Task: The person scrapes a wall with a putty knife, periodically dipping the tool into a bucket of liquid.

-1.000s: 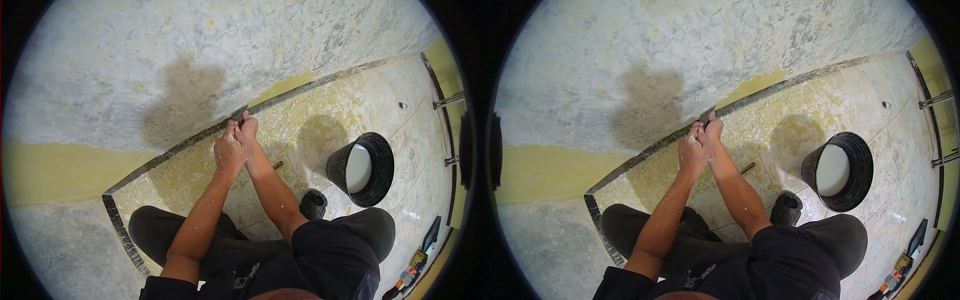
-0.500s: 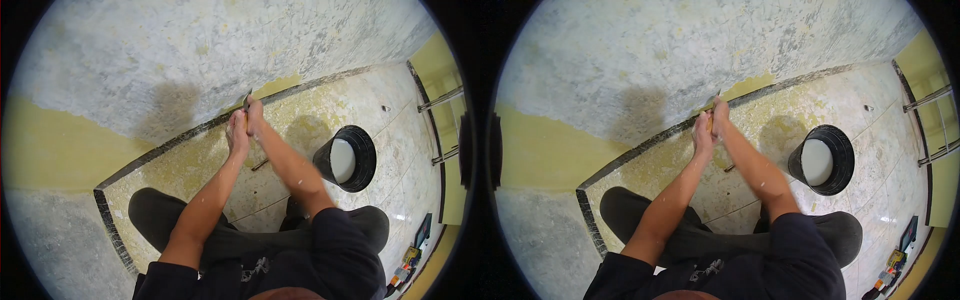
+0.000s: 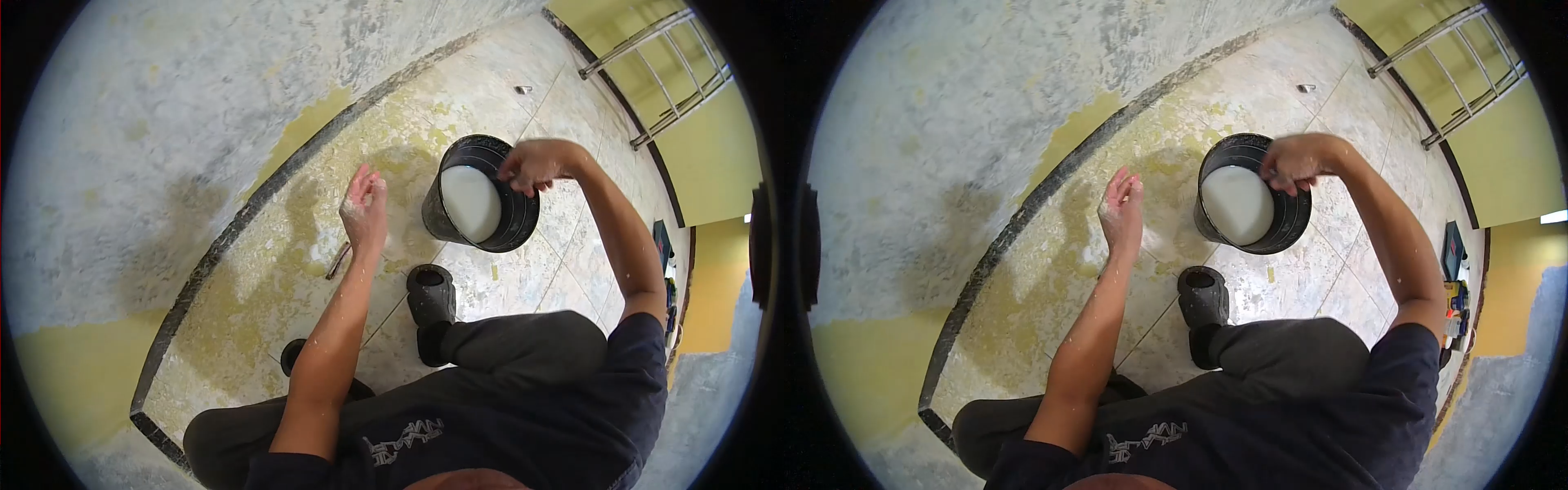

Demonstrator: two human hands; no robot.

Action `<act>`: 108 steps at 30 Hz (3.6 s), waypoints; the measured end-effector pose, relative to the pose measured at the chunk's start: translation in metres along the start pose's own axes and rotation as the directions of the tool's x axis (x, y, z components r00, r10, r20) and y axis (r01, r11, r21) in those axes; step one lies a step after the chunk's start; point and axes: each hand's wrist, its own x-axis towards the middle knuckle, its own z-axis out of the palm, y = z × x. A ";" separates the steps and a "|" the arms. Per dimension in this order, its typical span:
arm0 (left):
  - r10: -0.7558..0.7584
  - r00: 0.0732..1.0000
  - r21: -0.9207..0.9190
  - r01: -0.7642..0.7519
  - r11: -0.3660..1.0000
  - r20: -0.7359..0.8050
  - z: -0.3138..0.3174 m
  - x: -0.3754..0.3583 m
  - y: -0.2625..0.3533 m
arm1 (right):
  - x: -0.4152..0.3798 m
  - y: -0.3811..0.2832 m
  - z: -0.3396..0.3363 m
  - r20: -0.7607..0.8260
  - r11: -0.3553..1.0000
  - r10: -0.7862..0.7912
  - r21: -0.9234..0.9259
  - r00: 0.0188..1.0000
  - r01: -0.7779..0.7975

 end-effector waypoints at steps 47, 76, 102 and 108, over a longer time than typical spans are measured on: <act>-0.745 0.253 0.628 -0.729 0.273 0.617 0.241 0.052 -0.100 | 0.091 0.068 0.108 -0.225 0.767 -0.039 -0.631 0.974 -0.115; -0.405 0.863 -0.848 0.437 0.300 0.302 0.027 0.074 0.017 | 0.060 -0.164 -0.006 -0.423 0.955 -0.201 0.118 0.884 0.274; -0.131 0.940 0.693 0.323 0.645 -0.316 -0.231 0.064 0.036 | 0.233 -0.359 0.213 -0.340 -0.405 -0.274 0.889 0.900 0.212; -0.064 0.939 0.723 0.303 0.621 -0.338 -0.238 0.051 0.083 | 0.203 -0.378 0.199 -0.453 -0.511 -0.321 0.822 0.832 0.251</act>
